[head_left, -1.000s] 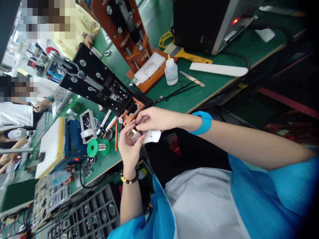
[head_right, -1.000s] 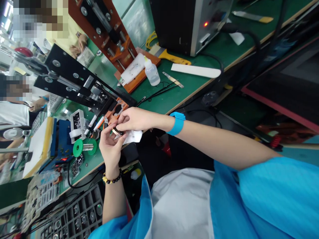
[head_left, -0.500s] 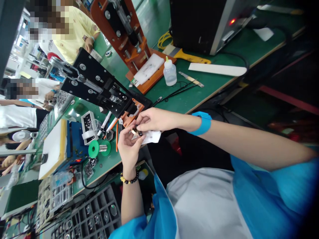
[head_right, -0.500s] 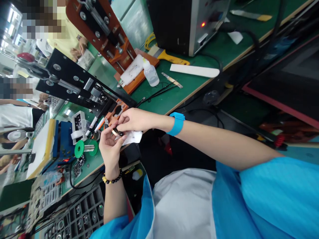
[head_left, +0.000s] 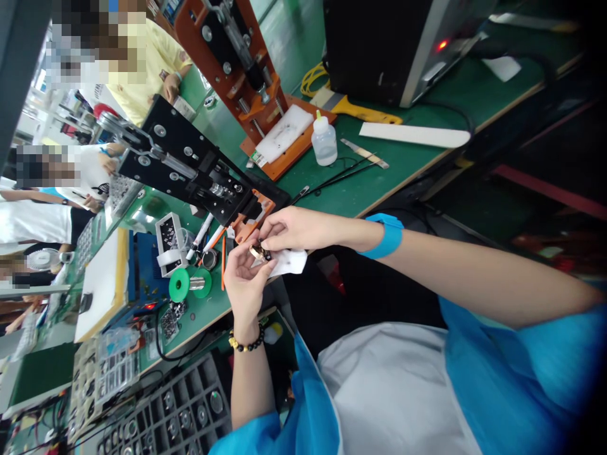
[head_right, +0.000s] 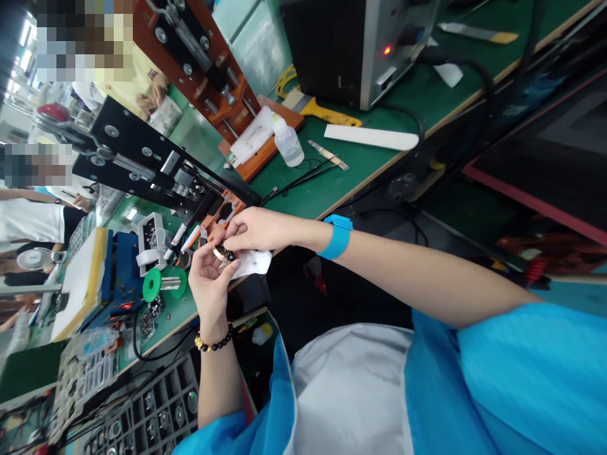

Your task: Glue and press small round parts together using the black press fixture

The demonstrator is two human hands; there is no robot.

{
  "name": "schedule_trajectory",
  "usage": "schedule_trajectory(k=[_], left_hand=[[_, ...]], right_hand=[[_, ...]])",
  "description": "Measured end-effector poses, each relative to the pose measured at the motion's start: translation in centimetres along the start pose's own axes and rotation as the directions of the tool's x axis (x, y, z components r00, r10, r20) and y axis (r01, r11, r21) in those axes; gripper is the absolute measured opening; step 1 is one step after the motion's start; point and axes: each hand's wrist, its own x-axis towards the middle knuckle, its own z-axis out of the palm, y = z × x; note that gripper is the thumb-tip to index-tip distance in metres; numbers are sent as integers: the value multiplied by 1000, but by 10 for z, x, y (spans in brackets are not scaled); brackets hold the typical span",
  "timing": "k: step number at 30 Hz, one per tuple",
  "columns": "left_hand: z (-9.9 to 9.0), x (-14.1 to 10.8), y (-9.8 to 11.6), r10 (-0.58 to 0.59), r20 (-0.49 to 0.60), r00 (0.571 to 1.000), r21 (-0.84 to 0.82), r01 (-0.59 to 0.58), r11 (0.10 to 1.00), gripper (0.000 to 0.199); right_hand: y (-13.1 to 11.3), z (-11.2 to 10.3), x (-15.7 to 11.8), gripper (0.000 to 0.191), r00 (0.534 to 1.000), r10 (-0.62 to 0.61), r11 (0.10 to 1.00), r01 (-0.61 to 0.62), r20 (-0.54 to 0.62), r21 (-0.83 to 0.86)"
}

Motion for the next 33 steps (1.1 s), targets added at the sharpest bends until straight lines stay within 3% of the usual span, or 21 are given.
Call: schedule_trajectory(k=[11, 20, 24, 27, 30, 33], left_hand=[[-4, 2, -2, -11, 16, 1000, -43, 12, 999, 55], [-7, 5, -3, -126, -106, 986, -118, 113, 987, 54], [-4, 7, 1, -155, -117, 981, -137, 139, 981, 56], [-4, 8, 1, -183, -120, 976, -185, 159, 970, 54], [-6, 8, -1, -192, -91, 977, -169, 175, 970, 56], [-8, 7, -4, -172, -42, 984, -151, 164, 975, 58]], right_hand=[[-13, 1, -4, 9, 996, 90, 996, -89, -24, 28], [-17, 4, -6, 32, 995, 97, 993, -96, -5, 74], [-5, 3, -7, 48, 1000, -5, 1000, 5, 18, 0], [4, 5, -11, 50, 986, -143, 985, 132, -91, -112], [7, 6, -15, 49, 891, -400, 888, 318, -216, -334], [7, 6, -17, 47, 793, -602, 714, 479, -97, -511]])
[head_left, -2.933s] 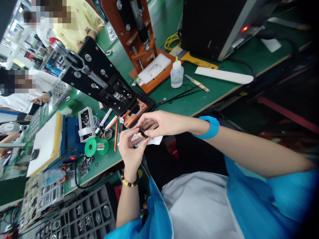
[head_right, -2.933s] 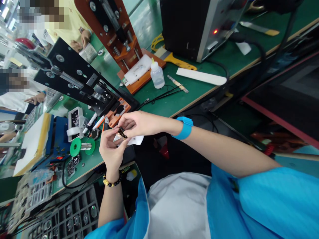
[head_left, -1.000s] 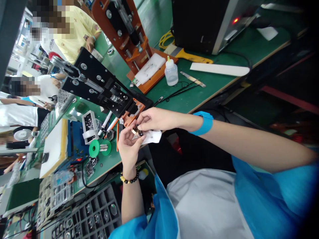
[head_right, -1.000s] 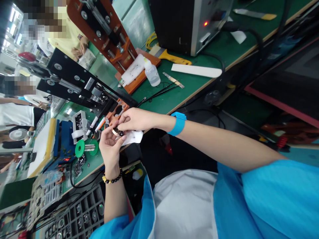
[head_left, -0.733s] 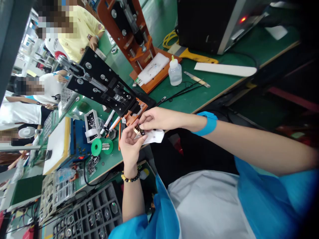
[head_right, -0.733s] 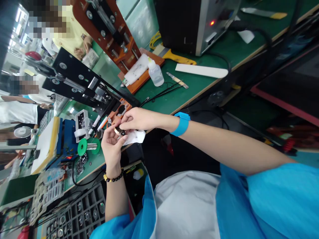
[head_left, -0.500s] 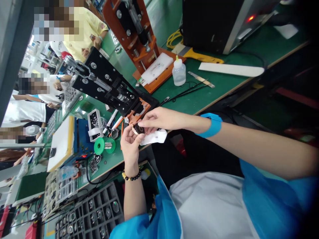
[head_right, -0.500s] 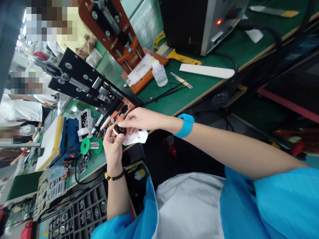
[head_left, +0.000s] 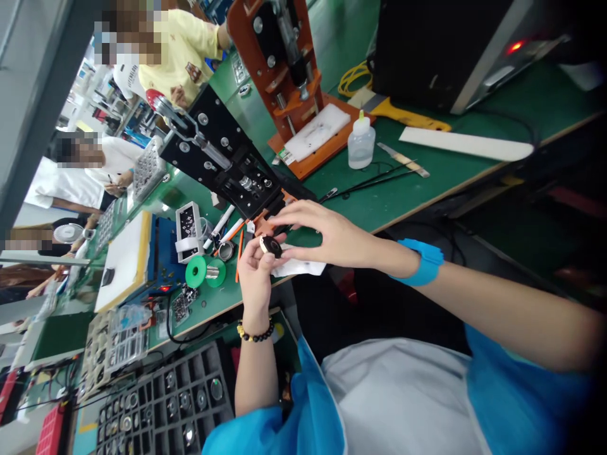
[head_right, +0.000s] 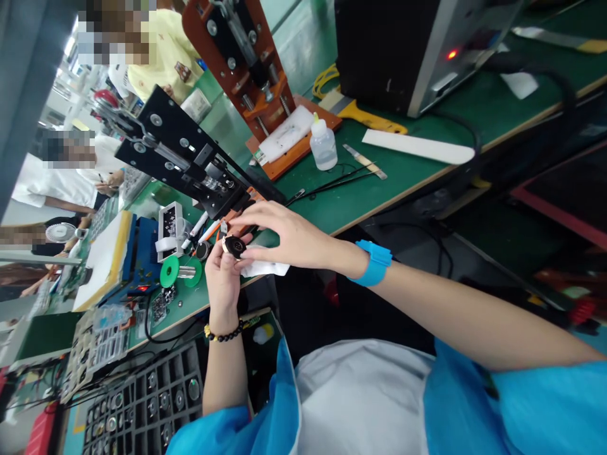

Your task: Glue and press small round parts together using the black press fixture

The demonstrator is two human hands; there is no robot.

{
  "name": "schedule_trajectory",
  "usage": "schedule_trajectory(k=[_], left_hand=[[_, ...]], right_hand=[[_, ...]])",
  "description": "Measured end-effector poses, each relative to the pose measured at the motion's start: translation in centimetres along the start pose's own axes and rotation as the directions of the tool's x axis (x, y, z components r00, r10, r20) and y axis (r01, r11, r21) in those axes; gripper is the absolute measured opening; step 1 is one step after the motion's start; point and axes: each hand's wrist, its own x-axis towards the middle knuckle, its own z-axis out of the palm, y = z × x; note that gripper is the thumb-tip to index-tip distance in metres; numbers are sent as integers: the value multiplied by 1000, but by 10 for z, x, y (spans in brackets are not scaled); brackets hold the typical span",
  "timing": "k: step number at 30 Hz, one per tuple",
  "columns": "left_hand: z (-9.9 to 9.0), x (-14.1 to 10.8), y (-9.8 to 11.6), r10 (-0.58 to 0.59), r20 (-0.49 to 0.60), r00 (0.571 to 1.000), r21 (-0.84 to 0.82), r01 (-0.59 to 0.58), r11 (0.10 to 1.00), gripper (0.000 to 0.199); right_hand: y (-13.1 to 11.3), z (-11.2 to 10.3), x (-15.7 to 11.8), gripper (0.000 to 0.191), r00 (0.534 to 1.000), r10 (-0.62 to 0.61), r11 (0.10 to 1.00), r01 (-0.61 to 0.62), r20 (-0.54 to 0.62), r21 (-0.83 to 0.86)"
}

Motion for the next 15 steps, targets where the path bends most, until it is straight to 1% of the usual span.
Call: schedule_trajectory(k=[2, 5, 8, 10, 13, 15], left_hand=[[-1, 0, -1, -1, 6, 1000, 4, 1, 1000, 59], [-2, 0, -2, 0, 19, 1000, 2, 0, 1000, 58], [-3, -1, -2, 13, 73, 997, -19, -12, 1000, 49], [-3, -1, -2, 19, 99, 995, -27, -16, 1000, 50], [-3, -1, 0, 10, 115, 993, 4, -10, 1000, 55], [-2, 0, 1, -3, 126, 992, 11, 2, 1000, 51]], right_hand=[[0, 1, -1, 43, 992, -109, 993, 112, 64, -43], [1, 5, -4, 43, 973, -203, 974, 212, 105, -77], [2, 7, -7, 44, 968, -229, 961, 242, 105, -131], [2, 8, -9, 42, 967, -233, 955, 247, 101, -163], [2, 7, -11, 38, 964, -246, 948, 261, 100, -180], [2, 5, -12, 39, 963, -252, 948, 267, 100, -176]])
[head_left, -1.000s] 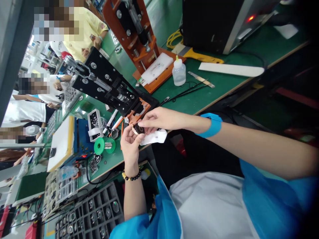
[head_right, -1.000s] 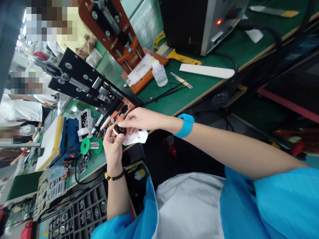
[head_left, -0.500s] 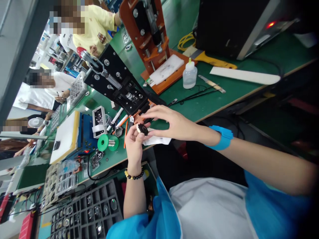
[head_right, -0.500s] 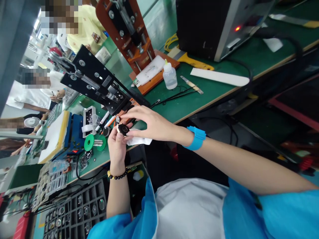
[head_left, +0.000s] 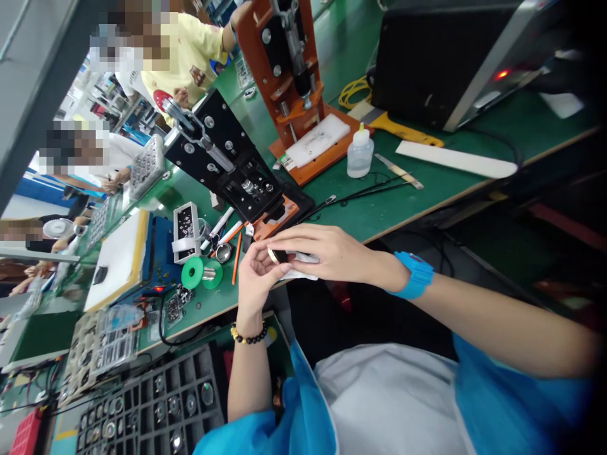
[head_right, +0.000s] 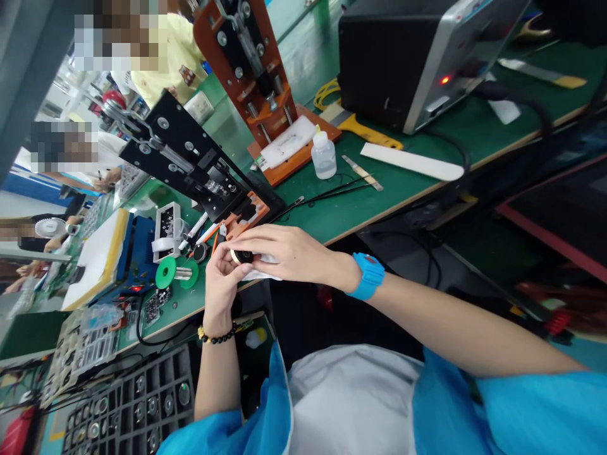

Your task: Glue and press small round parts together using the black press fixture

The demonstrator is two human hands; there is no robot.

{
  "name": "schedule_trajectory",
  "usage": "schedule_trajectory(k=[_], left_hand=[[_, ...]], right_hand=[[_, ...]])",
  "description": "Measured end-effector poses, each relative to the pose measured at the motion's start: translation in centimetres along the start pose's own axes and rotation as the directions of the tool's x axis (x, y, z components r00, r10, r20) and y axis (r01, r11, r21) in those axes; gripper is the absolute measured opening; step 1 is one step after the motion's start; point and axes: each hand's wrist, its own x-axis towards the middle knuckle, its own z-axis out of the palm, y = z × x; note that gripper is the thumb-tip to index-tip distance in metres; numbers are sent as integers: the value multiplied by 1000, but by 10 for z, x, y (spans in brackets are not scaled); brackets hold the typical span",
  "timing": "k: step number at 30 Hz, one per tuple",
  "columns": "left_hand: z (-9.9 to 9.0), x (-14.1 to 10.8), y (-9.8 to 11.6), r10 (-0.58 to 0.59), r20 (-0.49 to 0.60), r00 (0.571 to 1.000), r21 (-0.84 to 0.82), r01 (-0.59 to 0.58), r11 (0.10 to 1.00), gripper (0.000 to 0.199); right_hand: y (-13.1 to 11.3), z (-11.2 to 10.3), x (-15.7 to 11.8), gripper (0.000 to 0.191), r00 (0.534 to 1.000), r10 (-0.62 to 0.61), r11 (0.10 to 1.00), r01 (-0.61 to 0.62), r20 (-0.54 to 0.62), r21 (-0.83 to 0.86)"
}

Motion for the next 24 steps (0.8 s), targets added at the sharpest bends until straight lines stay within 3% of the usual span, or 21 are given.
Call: schedule_trajectory(k=[9, 15, 21, 24], left_hand=[[2, -1, 5, -50, 24, 998, -29, 51, 998, 50], [7, -1, 9, -81, 53, 995, -36, 83, 996, 58], [-4, 0, 6, -72, 153, 986, -25, 77, 997, 62], [-7, 0, 5, -106, 153, 982, 8, 107, 994, 67]], right_hand=[[1, -5, -1, 47, 998, 10, 999, -8, 63, -37], [1, -3, -2, 47, 999, 17, 998, -14, 42, -69], [-3, -8, 0, 42, 991, 71, 997, -69, 111, -30], [-3, -10, 0, 40, 990, 86, 996, -87, 110, -3]])
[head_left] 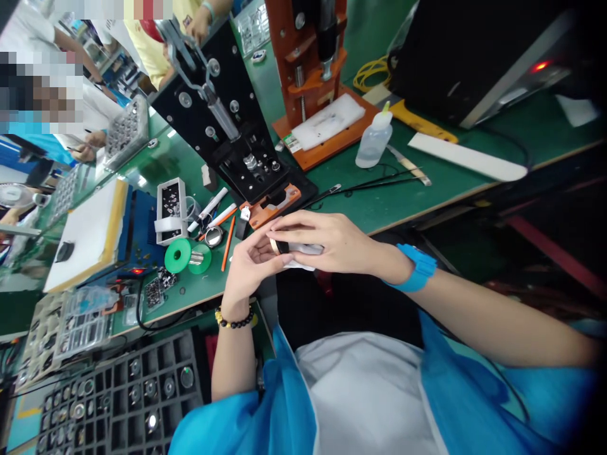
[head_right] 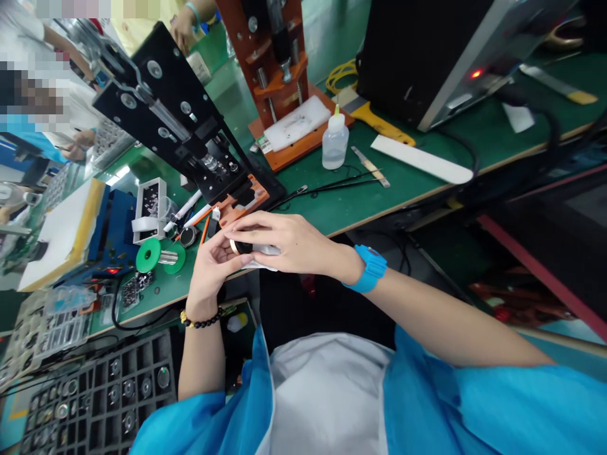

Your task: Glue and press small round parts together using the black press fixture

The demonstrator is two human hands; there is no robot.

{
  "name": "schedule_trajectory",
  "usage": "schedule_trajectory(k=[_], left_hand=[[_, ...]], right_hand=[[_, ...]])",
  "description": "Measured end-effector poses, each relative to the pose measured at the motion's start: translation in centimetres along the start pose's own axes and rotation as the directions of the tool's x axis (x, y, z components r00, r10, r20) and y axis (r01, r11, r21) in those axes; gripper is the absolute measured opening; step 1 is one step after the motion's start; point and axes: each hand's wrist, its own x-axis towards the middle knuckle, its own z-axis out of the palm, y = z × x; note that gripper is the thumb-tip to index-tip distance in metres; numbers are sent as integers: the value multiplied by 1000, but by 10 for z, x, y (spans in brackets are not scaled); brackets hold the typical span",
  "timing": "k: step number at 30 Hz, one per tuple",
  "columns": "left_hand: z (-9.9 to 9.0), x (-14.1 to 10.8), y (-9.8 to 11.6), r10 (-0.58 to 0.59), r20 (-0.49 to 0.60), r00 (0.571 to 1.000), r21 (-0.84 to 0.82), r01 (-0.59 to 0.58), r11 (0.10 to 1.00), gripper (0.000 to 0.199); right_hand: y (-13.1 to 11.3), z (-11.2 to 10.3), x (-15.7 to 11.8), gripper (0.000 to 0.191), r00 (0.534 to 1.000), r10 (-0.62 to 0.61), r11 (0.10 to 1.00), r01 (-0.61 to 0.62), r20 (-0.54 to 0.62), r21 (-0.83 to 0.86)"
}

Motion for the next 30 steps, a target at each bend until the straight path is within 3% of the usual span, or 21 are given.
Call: schedule_trajectory(k=[8, 19, 30], left_hand=[[-1, 0, 1, -21, 3, 1000, -37, 21, 999, 64], [0, -2, -1, 12, 15, 1000, -52, -11, 999, 59], [1, -4, 4, -2, 52, 999, -86, 7, 996, 63]], right_hand=[[2, -2, 0, 41, 1000, -8, 999, 8, 8, 34], [3, -6, 2, 64, 988, 127, 976, -140, 86, 164], [5, -6, 2, 70, 968, 186, 878, -241, 168, 414]])
